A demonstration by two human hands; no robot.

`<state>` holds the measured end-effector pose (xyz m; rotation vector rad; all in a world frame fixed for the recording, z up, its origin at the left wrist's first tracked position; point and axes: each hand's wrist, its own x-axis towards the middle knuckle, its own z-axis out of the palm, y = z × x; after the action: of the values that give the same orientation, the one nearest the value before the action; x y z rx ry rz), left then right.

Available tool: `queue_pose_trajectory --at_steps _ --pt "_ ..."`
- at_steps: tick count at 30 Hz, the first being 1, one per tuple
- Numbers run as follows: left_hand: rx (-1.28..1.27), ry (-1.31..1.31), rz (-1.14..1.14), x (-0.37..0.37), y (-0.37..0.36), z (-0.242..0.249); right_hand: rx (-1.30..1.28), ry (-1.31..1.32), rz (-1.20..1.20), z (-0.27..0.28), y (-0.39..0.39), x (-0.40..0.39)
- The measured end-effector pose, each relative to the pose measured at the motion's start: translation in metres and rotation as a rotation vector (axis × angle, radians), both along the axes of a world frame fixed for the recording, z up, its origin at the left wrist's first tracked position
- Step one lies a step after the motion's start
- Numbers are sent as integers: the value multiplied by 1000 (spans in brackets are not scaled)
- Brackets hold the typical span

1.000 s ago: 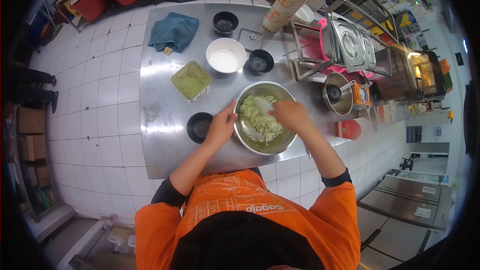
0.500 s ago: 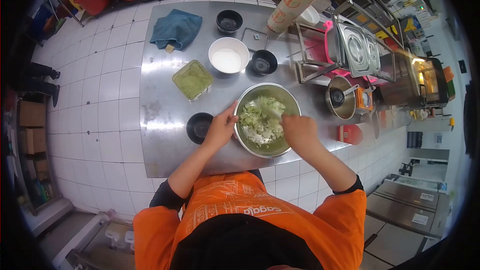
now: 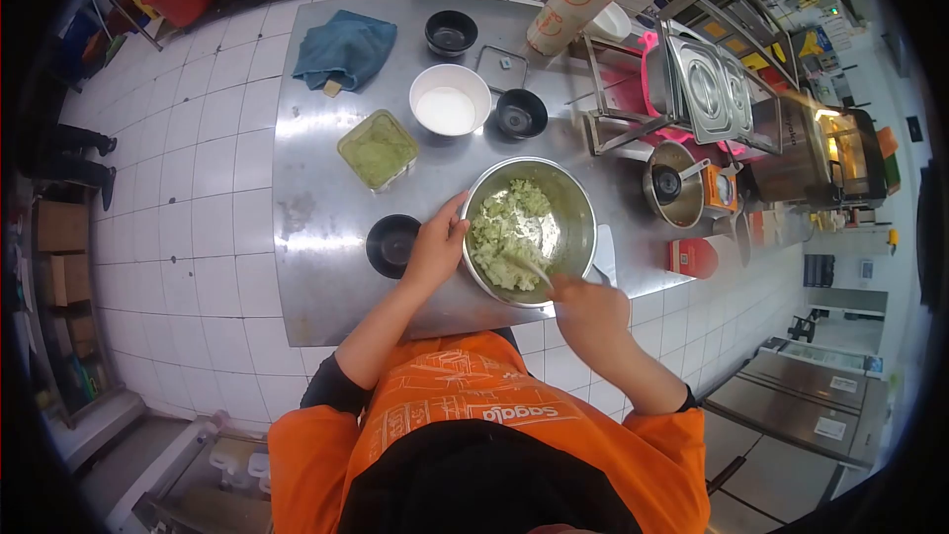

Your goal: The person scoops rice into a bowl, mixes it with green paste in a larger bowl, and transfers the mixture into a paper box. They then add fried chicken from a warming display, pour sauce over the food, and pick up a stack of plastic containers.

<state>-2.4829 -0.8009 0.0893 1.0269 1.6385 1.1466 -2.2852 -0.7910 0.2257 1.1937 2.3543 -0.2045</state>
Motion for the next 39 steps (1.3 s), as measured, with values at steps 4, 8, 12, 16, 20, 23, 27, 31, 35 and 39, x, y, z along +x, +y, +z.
queue_pose_trajectory --at_steps 4,8,12,16,20,23,27,31,35,39 --pt "-11 -20 -11 -1 0 2 137 88 51 -51 10 8" --pt "-56 -53 -64 -4 1 6 254 85 -144 -31 36 8" --pt "18 90 -44 -1 2 2 134 -21 -106 -49 28 10" --pt "-14 -11 -59 -3 0 7 247 83 -306 -36 66 20" --pt "-29 22 -52 -1 2 12 344 139 -306 -66 66 -3" --pt "-51 -3 -54 -2 4 9 309 155 -130 -75 43 -28" --pt "20 35 -23 1 1 3 131 114 -4 -37 18 2" --pt "13 35 -22 2 1 4 47 34 12 -23 6 11" --pt "5 52 -49 -1 3 -1 157 190 50 -65 34 -5" --pt "-34 66 -94 -3 4 7 263 217 -216 -38 70 14"
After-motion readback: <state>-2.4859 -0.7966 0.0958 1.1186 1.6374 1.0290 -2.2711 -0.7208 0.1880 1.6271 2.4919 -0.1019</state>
